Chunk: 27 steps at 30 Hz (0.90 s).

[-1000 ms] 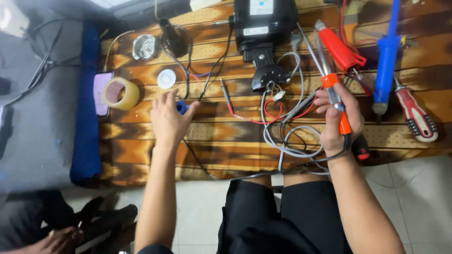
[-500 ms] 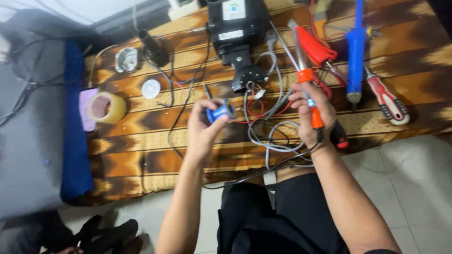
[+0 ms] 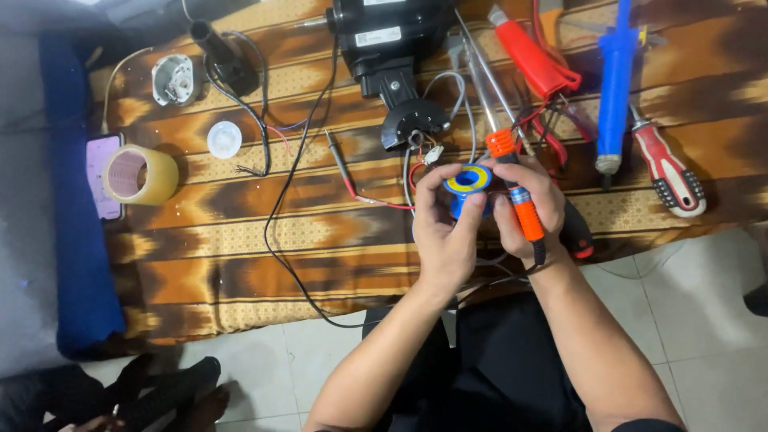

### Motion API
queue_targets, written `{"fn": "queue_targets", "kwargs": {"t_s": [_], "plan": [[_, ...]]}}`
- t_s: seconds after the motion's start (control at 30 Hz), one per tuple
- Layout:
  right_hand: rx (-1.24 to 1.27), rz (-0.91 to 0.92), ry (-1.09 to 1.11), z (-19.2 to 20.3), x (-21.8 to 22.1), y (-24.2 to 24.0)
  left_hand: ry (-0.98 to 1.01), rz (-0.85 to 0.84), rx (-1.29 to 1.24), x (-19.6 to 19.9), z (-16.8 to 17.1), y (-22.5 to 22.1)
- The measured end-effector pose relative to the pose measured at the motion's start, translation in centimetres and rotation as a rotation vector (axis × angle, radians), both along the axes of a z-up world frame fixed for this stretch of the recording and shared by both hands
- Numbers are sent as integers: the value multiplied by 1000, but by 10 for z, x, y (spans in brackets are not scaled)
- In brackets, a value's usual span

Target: Soldering wires to an electronic component and testing the connections using a multimeter on a workbench.

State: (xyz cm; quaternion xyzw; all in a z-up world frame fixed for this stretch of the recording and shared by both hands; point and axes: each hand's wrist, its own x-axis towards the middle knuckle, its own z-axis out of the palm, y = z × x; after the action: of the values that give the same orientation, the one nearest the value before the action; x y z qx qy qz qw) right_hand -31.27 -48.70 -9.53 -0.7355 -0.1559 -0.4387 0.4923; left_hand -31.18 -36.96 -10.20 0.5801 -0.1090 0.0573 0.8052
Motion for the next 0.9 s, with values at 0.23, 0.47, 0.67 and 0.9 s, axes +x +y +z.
{"fn": "queue_targets", "kwargs": {"t_s": [0.23, 0.47, 0.67, 0.9], "plan": [[-49, -68, -9, -15, 1, -3, 92, 31, 71, 2, -1, 8], [-31, -74, -11, -5, 0, 2, -112, 55, 290, 18, 17, 43], [48, -55, 0, -13, 0, -10, -241, 46, 379, 46, 4, 82], [328, -96, -111, -33, 10, -19, -286, 166, 521, 66, -2, 105]]}}
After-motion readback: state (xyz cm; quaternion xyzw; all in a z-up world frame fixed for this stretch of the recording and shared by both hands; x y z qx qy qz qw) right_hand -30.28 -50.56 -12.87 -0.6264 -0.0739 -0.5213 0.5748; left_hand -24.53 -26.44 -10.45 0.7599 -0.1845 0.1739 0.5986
